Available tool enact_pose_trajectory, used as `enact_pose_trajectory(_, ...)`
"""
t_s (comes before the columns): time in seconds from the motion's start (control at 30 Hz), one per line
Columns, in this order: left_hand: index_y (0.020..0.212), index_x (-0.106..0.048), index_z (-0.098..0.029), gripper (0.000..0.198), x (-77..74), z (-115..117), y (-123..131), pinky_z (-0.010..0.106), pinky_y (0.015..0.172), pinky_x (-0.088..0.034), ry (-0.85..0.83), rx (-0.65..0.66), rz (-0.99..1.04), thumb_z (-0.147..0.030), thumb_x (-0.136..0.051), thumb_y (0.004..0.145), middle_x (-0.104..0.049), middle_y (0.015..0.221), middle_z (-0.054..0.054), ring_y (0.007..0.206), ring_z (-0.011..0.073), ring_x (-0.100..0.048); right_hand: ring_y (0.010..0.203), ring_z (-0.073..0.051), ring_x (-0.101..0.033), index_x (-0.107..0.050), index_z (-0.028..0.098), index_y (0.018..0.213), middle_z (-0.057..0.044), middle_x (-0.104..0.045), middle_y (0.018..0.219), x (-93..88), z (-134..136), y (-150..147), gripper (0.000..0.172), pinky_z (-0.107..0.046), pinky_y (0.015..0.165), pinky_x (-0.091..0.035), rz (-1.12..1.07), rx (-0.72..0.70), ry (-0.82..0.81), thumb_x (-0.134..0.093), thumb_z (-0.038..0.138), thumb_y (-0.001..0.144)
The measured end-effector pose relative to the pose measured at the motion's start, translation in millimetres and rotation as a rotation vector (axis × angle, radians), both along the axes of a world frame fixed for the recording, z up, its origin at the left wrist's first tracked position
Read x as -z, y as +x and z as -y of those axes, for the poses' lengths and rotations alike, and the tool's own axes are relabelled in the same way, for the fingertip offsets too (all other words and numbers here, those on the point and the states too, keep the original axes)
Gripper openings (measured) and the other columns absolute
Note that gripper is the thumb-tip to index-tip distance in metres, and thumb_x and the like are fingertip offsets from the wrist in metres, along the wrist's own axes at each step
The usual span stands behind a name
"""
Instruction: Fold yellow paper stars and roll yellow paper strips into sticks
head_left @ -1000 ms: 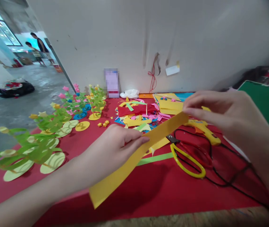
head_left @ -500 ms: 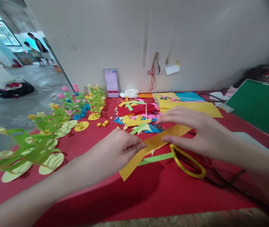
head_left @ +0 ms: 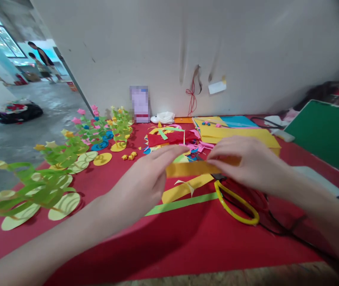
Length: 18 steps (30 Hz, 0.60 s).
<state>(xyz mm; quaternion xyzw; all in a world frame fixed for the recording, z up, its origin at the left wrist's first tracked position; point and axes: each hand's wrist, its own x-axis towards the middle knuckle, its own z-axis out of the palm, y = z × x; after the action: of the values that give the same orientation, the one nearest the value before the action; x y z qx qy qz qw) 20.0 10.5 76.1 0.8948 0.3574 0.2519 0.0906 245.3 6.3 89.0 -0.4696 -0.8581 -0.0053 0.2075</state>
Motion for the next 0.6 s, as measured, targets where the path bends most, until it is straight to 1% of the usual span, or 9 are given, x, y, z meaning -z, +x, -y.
enact_pose_trajectory(0.03,0.115,-0.049,-0.016,0.036,1.6,2,3,0.024,0.078,-0.045,-0.005,0.039,0.014,-0.009,-0.038,0.082,-0.062,0.108,0.005,0.095,0.0149,-0.058,0.07,-0.016,-0.058,-0.065,0.019,0.074,-0.002,-0.067,0.074,2.5,6,-9,0.014,-0.028,0.066,-0.042,-0.025,-0.041,-0.027,-0.051,0.015,0.075)
enact_pose_trajectory(0.1,0.096,-0.06,-0.017,0.021,5.3,5,8,0.023,0.072,-0.047,0.0,0.082,0.021,-0.014,-0.045,0.081,-0.068,0.086,0.002,0.078,0.0144,-0.061,0.069,-0.015,-0.057,-0.065,0.018,0.075,-0.002,-0.066,0.075,7.6,16,-23,0.014,-0.027,0.066,-0.042,-0.085,-0.079,-0.054,-0.051,0.017,0.078)
enact_pose_trajectory(0.17,0.082,-0.063,-0.017,0.014,8.9,7,10,0.022,0.064,-0.046,-0.01,0.072,0.019,-0.016,-0.049,0.079,-0.068,0.072,0.0,0.065,0.0129,-0.061,0.067,-0.014,-0.057,-0.064,0.017,0.075,-0.002,-0.066,0.073,12.3,23,-32,0.015,-0.027,0.065,-0.042,-0.123,-0.074,-0.06,-0.05,0.017,0.079)
enact_pose_trajectory(0.2,0.079,-0.063,-0.016,0.014,10.4,8,10,0.02,0.059,-0.045,-0.026,0.059,0.017,-0.015,-0.049,0.079,-0.067,0.068,0.0,0.061,0.0116,-0.06,0.066,-0.014,-0.057,-0.064,0.017,0.075,-0.002,-0.065,0.073,14.4,25,-35,0.015,-0.026,0.064,-0.042,-0.132,-0.065,-0.06,-0.049,0.017,0.078)
enact_pose_trajectory(0.27,0.078,-0.063,-0.016,0.013,12.7,8,10,0.017,0.052,-0.043,-0.067,0.036,0.01,-0.014,-0.05,0.078,-0.067,0.066,-0.001,0.055,0.0094,-0.058,0.065,-0.013,-0.057,-0.063,0.017,0.074,-0.002,-0.064,0.071,18.2,27,-37,0.015,-0.025,0.062,-0.041,-0.135,-0.048,-0.071,-0.049,0.016,0.078)
enact_pose_trajectory(0.4,0.075,-0.064,-0.015,0.012,14.2,8,9,0.016,0.049,-0.04,-0.101,0.027,-0.034,-0.016,-0.052,0.076,-0.065,0.061,-0.002,0.049,0.0076,-0.055,0.06,-0.012,-0.056,-0.062,0.017,0.066,-0.001,-0.062,0.064,23.3,28,-39,0.017,-0.023,0.058,-0.04,-0.148,-0.022,-0.083,-0.049,0.013,0.077)
enact_pose_trajectory(0.5,0.071,-0.063,-0.015,0.01,13.0,9,8,0.015,0.047,-0.037,-0.089,-0.001,-0.052,-0.013,-0.053,0.073,-0.063,0.057,-0.003,0.046,0.0063,-0.051,0.058,-0.012,-0.056,-0.063,0.018,0.064,-0.001,-0.063,0.064,24.0,29,-41,0.017,-0.023,0.057,-0.04,-0.164,-0.003,-0.047,-0.05,0.014,0.076)
enact_pose_trajectory(0.6,0.068,-0.062,-0.015,0.011,10.5,7,7,0.015,0.045,-0.036,-0.056,-0.029,-0.086,-0.013,-0.052,0.072,-0.061,0.054,-0.004,0.045,0.0067,-0.05,0.059,-0.013,-0.057,-0.064,0.018,0.066,-0.002,-0.065,0.066,20.9,29,-39,0.017,-0.024,0.058,-0.04,-0.155,0.007,-0.013,-0.051,0.014,0.075)
